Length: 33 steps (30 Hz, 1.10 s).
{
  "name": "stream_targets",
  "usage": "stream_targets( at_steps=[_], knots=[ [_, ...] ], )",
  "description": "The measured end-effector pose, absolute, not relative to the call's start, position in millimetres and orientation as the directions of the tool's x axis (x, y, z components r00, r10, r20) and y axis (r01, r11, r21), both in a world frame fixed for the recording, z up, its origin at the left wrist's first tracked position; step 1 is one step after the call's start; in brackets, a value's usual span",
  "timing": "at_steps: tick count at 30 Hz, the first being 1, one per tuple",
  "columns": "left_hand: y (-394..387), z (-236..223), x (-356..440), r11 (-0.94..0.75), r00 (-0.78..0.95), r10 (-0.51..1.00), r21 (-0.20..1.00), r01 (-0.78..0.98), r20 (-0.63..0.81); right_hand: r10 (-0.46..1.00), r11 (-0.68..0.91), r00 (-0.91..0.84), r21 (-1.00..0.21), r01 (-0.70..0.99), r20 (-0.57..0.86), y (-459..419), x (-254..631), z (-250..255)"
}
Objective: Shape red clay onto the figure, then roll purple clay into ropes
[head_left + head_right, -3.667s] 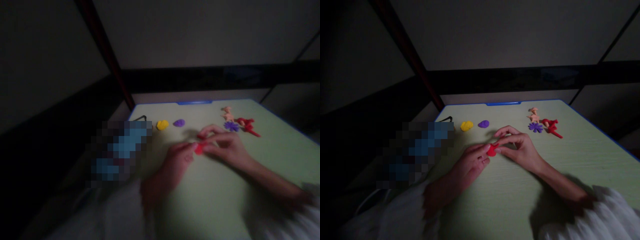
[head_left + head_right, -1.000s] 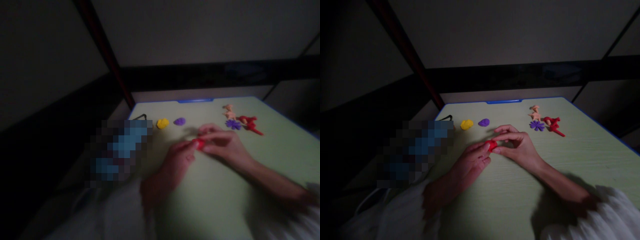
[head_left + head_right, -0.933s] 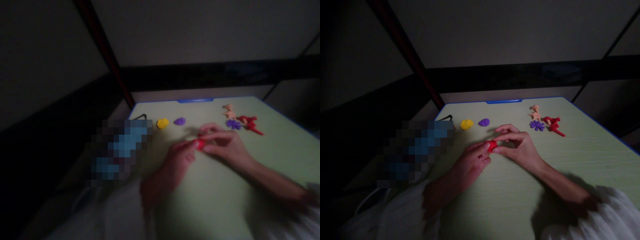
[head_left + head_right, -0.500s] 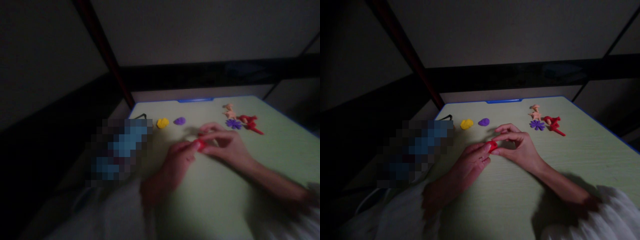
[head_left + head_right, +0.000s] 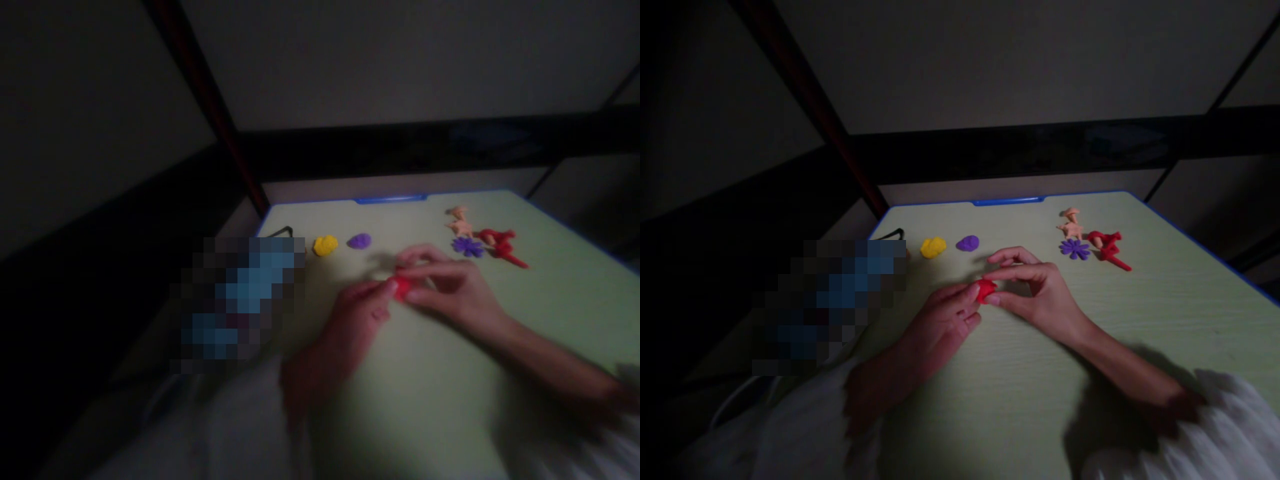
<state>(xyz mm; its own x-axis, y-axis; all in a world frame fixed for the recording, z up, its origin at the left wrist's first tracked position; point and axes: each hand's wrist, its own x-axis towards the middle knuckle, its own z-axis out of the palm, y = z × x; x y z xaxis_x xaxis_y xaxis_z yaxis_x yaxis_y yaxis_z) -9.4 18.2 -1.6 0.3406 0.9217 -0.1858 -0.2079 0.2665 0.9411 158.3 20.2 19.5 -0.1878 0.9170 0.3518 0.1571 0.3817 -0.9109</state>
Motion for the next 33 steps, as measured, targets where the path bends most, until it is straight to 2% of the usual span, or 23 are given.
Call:
stream_targets(
  at_steps=[3,9,19,26,33],
  knots=[
    [18.9,-0.1,-8.2,0.258,0.329,0.928,0.941,-0.218,-0.178,0.927,0.368,-0.134,-0.916,0.157,0.35,19.7,158.0,20.4],
    [23.3,0.5,-4.9,0.291,0.343,0.923,0.904,-0.314,-0.178,0.926,0.366,-0.166,-0.916,0.166,0.34,18.9,159.7,20.7],
    [20.3,-5.5,-8.3,0.278,0.354,0.919,0.923,-0.265,-0.175,0.915,0.372,-0.231,-0.913,0.168,0.33,18.4,160.0,23.1],
    [20.9,-0.9,-7.3,0.257,0.33,0.93,0.925,-0.278,-0.159,0.912,0.393,-0.194,-0.904,0.168,0.361,18.6,160.4,21.0],
    [15.1,-3.6,-10.3,0.201,0.244,0.957,0.967,-0.157,-0.159,0.876,0.462,-0.264,-0.857,0.227,0.403,17.4,160.6,22.2]
  ],
)
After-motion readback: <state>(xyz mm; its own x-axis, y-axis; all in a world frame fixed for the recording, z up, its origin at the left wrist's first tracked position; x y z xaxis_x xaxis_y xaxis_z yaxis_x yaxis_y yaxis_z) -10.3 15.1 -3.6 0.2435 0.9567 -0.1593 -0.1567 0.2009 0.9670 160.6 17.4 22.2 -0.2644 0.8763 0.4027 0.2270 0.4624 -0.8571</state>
